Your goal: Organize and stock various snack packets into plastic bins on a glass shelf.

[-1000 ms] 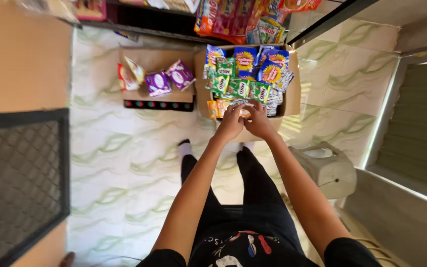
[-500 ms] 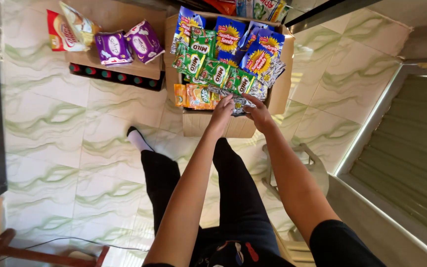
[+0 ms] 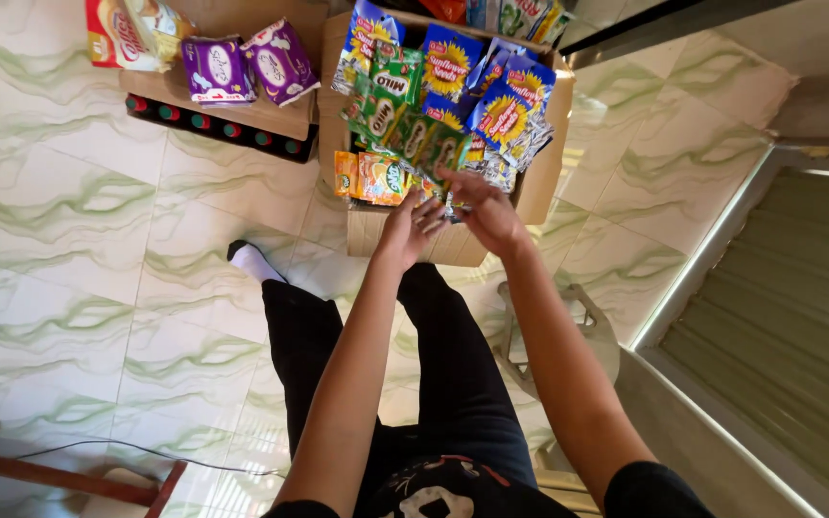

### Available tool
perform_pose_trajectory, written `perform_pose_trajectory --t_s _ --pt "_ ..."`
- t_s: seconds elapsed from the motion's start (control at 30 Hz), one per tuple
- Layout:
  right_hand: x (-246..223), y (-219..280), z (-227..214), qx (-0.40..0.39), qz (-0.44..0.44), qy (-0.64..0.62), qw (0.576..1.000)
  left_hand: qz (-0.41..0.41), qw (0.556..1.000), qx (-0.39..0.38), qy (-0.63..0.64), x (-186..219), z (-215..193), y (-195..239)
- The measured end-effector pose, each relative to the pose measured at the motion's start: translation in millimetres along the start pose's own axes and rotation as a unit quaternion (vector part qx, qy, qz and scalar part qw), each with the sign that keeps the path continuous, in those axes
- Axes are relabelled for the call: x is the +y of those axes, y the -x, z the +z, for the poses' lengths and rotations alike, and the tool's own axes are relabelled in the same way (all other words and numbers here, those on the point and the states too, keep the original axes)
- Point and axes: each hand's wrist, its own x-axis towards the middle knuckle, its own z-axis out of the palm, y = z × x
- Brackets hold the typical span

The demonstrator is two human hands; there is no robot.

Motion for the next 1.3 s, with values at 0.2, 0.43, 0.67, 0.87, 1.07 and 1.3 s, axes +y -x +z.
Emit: perform_pose_trajectory --t_s 0.2,0.43,0.67,0.87,1.07,1.3 --pt "-53 90 102 -0.094 0.017 0.047 0.994 0.035 0.964 -0.228 0.133 35 47 93" --pt "-116 190 123 -0.12 -0.049 0.212 0.969 0.161 0.959 -0.105 0.209 56 37 93" --pt "-81 172 49 -0.039 -0.036 0.047 0.997 0.185 0.955 -0.145 0.178 118 102 219" --pt "-91 162 112 0.041 -0.009 0.156 0.987 0.312 0.943 -0.115 -0.007 113 140 231" --pt "-106 158 167 -0.087 0.005 -0.013 0.996 0.258 0.96 -0.112 -0.006 97 192 284" --pt "-125 168 164 -0.166 -0.096 -0.106 0.976 0.654 0.491 0.18 -0.546 118 234 358"
